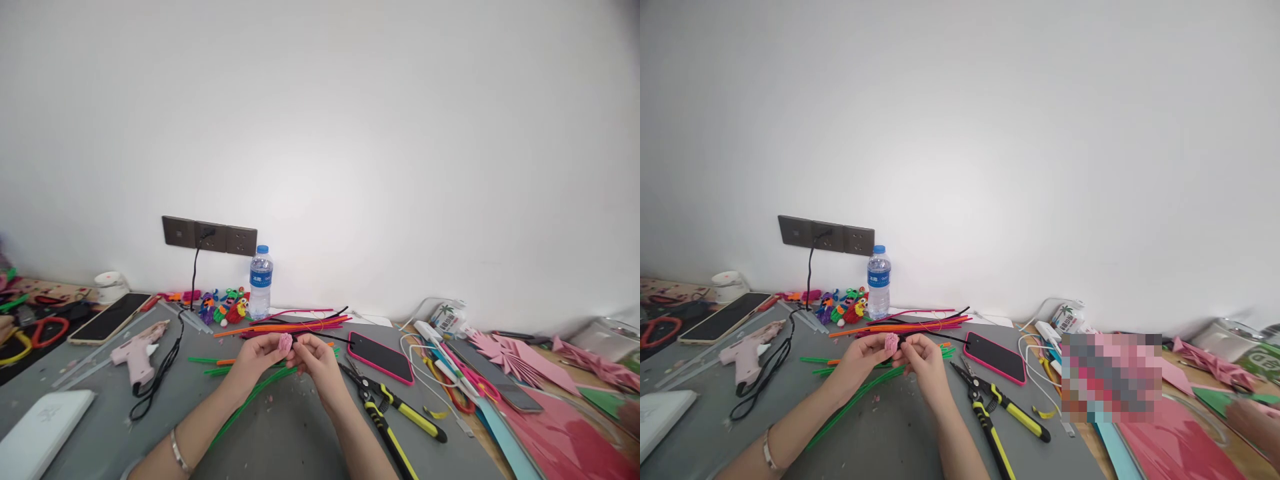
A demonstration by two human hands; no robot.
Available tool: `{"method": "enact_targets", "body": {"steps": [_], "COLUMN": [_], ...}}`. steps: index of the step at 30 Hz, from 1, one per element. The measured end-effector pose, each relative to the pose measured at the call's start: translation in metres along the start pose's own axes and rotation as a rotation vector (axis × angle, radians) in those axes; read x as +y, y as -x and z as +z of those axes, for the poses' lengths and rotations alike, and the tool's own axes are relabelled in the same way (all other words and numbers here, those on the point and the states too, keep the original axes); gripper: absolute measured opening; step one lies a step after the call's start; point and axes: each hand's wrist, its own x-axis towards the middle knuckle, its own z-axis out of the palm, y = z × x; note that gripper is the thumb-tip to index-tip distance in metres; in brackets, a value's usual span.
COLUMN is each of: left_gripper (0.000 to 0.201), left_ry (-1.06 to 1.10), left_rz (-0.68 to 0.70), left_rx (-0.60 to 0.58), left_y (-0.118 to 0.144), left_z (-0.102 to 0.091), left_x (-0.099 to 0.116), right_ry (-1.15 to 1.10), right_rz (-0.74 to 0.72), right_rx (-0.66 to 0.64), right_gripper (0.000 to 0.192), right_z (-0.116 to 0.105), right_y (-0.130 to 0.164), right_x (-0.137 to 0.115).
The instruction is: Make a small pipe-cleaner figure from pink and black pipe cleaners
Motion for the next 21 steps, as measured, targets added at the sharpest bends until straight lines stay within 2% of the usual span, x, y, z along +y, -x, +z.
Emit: {"method": "enact_targets", "body": {"steps": [6, 10, 15, 18, 21], "left_gripper": [0.040, 0.032, 0.021, 0.013, 0.009], "left_ry": [-0.040, -0.103, -0.304, -0.474, -0.536], "left_rz": [0.033, 0.087, 0.193, 0.259, 0.301], "left_rx": [0.048, 0.078, -0.002, -0.024, -0.038], "left_y": [-0.003, -0.008, -0.010, -0.009, -0.010], "left_z": [-0.006, -0.015, -0.019, -0.018, -0.019], "left_x": [0.000, -0.001, 0.000, -0.001, -0.005], "right_ry": [0.061, 0.110, 0.175, 0.145, 0.120], "right_rz": [-0.007, 0.029, 0.075, 0.115, 0.135], "right_rx": [-0.020, -0.079, -0.170, -0.226, -0.266], "right_gripper": [0.041, 0.035, 0.032, 0.033, 0.034], "right_z": [-0.010, -0.023, -0.027, -0.025, -0.022], "right_y": [0.004, 0.008, 0.012, 0.013, 0.013], "right_x": [-0.014, -0.024, -0.029, -0.027, -0.025]}}
